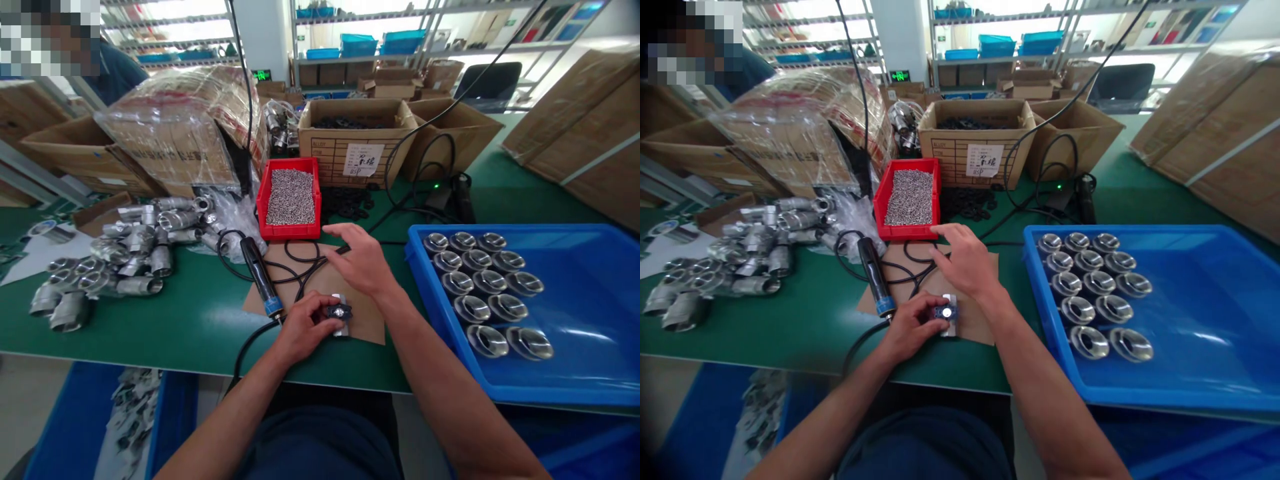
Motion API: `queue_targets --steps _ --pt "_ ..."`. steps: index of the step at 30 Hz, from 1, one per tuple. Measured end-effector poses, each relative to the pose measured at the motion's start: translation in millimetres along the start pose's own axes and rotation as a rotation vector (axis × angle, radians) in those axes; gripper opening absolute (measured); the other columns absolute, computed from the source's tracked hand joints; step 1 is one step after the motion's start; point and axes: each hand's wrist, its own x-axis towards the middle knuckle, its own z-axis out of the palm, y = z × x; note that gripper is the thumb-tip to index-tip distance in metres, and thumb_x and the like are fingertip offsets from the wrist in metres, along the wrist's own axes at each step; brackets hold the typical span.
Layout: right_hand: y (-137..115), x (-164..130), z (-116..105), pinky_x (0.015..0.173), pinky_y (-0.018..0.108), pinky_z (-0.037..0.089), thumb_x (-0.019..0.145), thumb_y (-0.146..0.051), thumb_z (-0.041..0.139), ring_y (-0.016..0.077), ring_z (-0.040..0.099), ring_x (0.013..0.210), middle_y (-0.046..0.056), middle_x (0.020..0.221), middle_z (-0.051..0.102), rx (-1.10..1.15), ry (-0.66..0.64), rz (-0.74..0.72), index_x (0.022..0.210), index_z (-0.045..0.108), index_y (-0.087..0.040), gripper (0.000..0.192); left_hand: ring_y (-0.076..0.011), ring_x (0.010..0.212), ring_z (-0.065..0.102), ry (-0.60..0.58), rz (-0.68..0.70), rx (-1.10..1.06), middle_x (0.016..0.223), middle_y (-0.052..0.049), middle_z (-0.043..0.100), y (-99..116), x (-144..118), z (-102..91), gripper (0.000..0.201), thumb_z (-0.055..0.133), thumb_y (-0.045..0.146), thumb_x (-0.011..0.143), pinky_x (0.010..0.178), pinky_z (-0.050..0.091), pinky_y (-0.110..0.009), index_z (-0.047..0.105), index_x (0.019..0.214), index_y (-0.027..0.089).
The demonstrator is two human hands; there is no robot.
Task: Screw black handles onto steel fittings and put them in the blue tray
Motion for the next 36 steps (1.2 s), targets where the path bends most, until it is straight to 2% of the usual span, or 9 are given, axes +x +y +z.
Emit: queue_targets --steps 2,6,10,13,17,24,31,34,36 --pt "3 42 14 0.102 0.042 0.044 0.090 -0.020 0.057 0.0251 0.055 0.115 0.009 0.119 0.066 -0.179 -0.061 -0.059 0.118 0.062 -0.017 0.028 -0.0119 0.067 0.052 0.010 -0.011 -0.006 0.084 -0.001 0.057 -1 -1 0.5 0.035 0.077 0.026 0.074 0.064 0.044 -0.024 0.070 0.108 0.020" --pt "9 110 48 0.100 0.043 0.041 0.092 -0.023 0.055 0.0290 0.055 0.117 0.016 0.119 0.066 -0.537 -0.254 -0.045 0.117 0.063 -0.011 0.029 -0.0123 0.069 0.053 0.011 0.008 -0.030 0.087 -0.001 0.059 -2 -2 -0.2 0.036 0.078 0.024 0.073 0.065 0.045 -0.025 0.070 0.108 0.021" --pt "12 148 74 0.100 0.047 0.039 0.089 -0.025 0.062 0.0326 0.059 0.114 0.022 0.111 0.069 -0.646 -0.363 -0.047 0.102 0.070 -0.007 0.024 -0.0124 0.071 0.054 0.019 0.022 -0.062 0.090 -0.003 0.060 -4 -2 -1.0 0.039 0.081 0.023 0.070 0.065 0.045 -0.024 0.071 0.108 0.020" --pt "15 164 86 0.097 0.047 0.044 0.089 -0.032 0.065 0.0288 0.063 0.109 0.017 0.108 0.071 -0.715 -0.436 -0.013 0.101 0.069 -0.010 0.025 -0.0119 0.071 0.055 0.033 0.033 -0.074 0.089 -0.002 0.060 -6 -1 -1.0 0.042 0.083 0.023 0.067 0.065 0.044 -0.023 0.072 0.108 0.020" --pt "20 173 92 0.091 0.045 0.051 0.094 -0.039 0.060 0.0220 0.066 0.101 0.008 0.107 0.069 -0.771 -0.489 0.032 0.102 0.067 -0.013 0.028 -0.0113 0.072 0.054 0.051 0.078 -0.081 0.087 0.000 0.060 -7 -3 -1.7 0.044 0.085 0.026 0.065 0.066 0.043 -0.023 0.073 0.107 0.023" --pt "24 173 89 0.091 0.044 0.052 0.096 -0.040 0.056 0.0214 0.065 0.102 0.009 0.109 0.069 -0.726 -0.453 0.038 0.104 0.067 -0.014 0.029 -0.0119 0.073 0.055 0.047 0.071 -0.107 0.088 0.000 0.060 -6 -5 -3.2 0.045 0.085 0.027 0.065 0.066 0.043 -0.022 0.073 0.108 0.024" --pt "14 174 78 0.082 0.034 0.050 0.089 -0.031 0.062 0.0258 0.070 0.094 0.012 0.092 0.076 -0.522 -0.265 0.051 0.087 0.075 -0.016 0.020 -0.0115 0.072 0.054 0.063 0.076 -0.085 0.087 0.000 0.061 -6 -4 -2.8 0.046 0.087 0.027 0.063 0.066 0.043 -0.022 0.073 0.107 0.025" --pt "6 160 67 0.077 0.030 0.050 0.091 -0.035 0.058 0.0219 0.071 0.084 0.007 0.084 0.076 -0.373 -0.167 0.059 0.086 0.074 -0.019 0.022 -0.0125 0.075 0.056 0.070 0.083 -0.064 0.089 0.000 0.061 -7 -4 -3.5 0.045 0.086 0.027 0.064 0.067 0.043 -0.022 0.073 0.107 0.026" --pt "3 140 57 0.073 0.026 0.051 0.091 -0.037 0.057 0.0177 0.071 0.076 0.003 0.079 0.075 -0.286 -0.129 0.079 0.089 0.072 -0.021 0.023 -0.0128 0.076 0.056 0.065 0.082 -0.050 0.089 0.000 0.061 -6 -4 -4.1 0.046 0.086 0.027 0.065 0.068 0.044 -0.023 0.072 0.109 0.025"
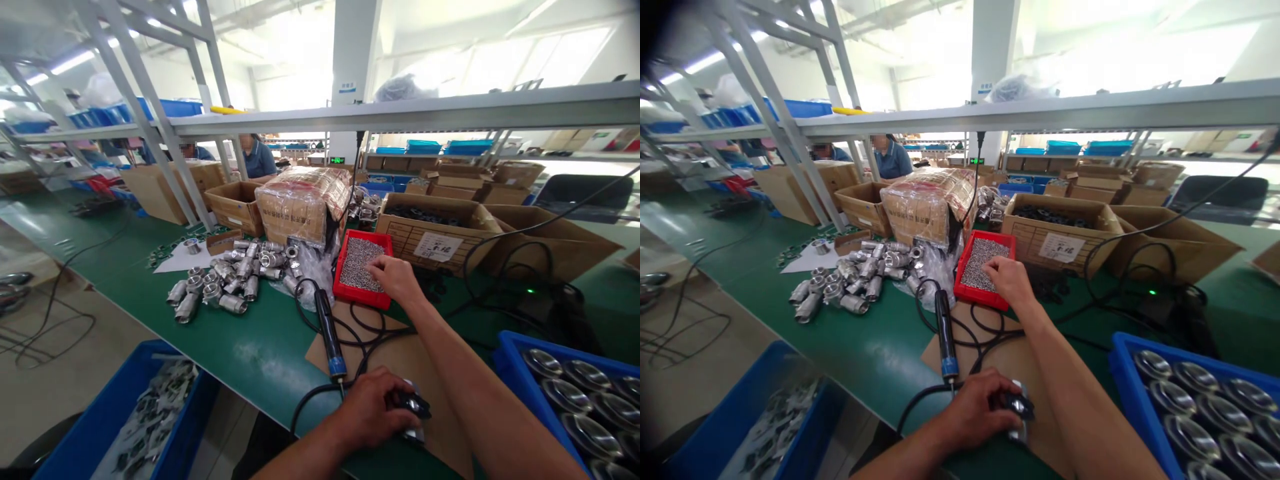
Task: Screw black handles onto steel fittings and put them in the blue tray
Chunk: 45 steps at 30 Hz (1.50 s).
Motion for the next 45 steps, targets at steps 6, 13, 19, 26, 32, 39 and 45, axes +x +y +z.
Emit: queue_targets --steps 6,13,19,26,32,39,45 --pt "10 -108 -25 0.050 0.024 0.046 0.078 -0.046 0.072 0.0139 0.062 0.053 0.001 0.064 0.068 0.524 0.036 0.232 0.083 0.069 -0.017 0.030 -0.0122 0.073 0.056 -0.032 0.005 0.061 0.087 0.000 0.060 5 -1 0.4 0.041 0.080 0.021 0.072 0.070 0.045 -0.024 0.070 0.111 0.021" --pt "28 -213 -42 0.058 0.027 0.049 0.081 -0.038 0.070 0.0136 0.060 0.059 0.002 0.072 0.069 0.815 -0.121 0.446 0.097 0.071 -0.017 0.026 -0.0117 0.071 0.054 -0.078 -0.028 0.039 0.086 0.000 0.057 1 2 2.2 0.035 0.075 0.018 0.076 0.068 0.043 -0.025 0.068 0.110 0.020" --pt "32 -241 -42 0.074 0.030 0.046 0.083 -0.025 0.068 0.0168 0.061 0.081 0.003 0.083 0.065 0.679 -0.211 0.280 0.084 0.076 -0.021 0.009 -0.0120 0.073 0.055 -0.070 -0.005 0.088 0.089 -0.001 0.059 0 2 3.1 0.035 0.075 0.021 0.077 0.068 0.044 -0.024 0.067 0.111 0.020" --pt "19 -242 -27 0.066 0.027 0.047 0.078 -0.030 0.071 0.0138 0.060 0.072 0.000 0.081 0.065 0.986 -0.232 0.562 0.088 0.065 -0.019 0.015 -0.0126 0.074 0.055 -0.071 -0.009 0.102 0.087 0.000 0.058 3 0 1.9 0.034 0.073 0.022 0.079 0.069 0.044 -0.024 0.067 0.112 0.020" --pt "22 -239 -25 0.057 0.023 0.046 0.074 -0.036 0.073 0.0115 0.058 0.064 -0.001 0.080 0.063 1.055 -0.289 0.673 0.094 0.058 -0.018 0.030 -0.0123 0.072 0.054 -0.071 -0.019 0.103 0.087 0.000 0.058 6 2 2.5 0.033 0.073 0.024 0.078 0.068 0.045 -0.024 0.067 0.111 0.020" --pt "16 -141 -15 0.089 0.034 0.050 0.085 -0.018 0.061 0.0191 0.063 0.095 0.008 0.105 0.069 0.348 0.062 0.189 0.106 0.064 -0.017 0.022 -0.0137 0.074 0.057 -0.083 -0.052 0.108 0.088 -0.001 0.061 4 0 4.5 0.032 0.070 0.024 0.079 0.071 0.046 -0.026 0.067 0.110 0.020" --pt "-7 -19 15 0.099 0.038 0.044 0.091 -0.009 0.056 0.0237 0.060 0.113 0.008 0.114 0.069 -0.042 -0.043 0.008 0.102 0.065 -0.011 0.015 -0.0205 0.087 0.062 -0.083 -0.037 0.221 0.100 -0.004 0.066 -9 4 6.2 0.032 0.063 0.035 0.084 0.077 0.051 -0.033 0.065 0.112 0.021"
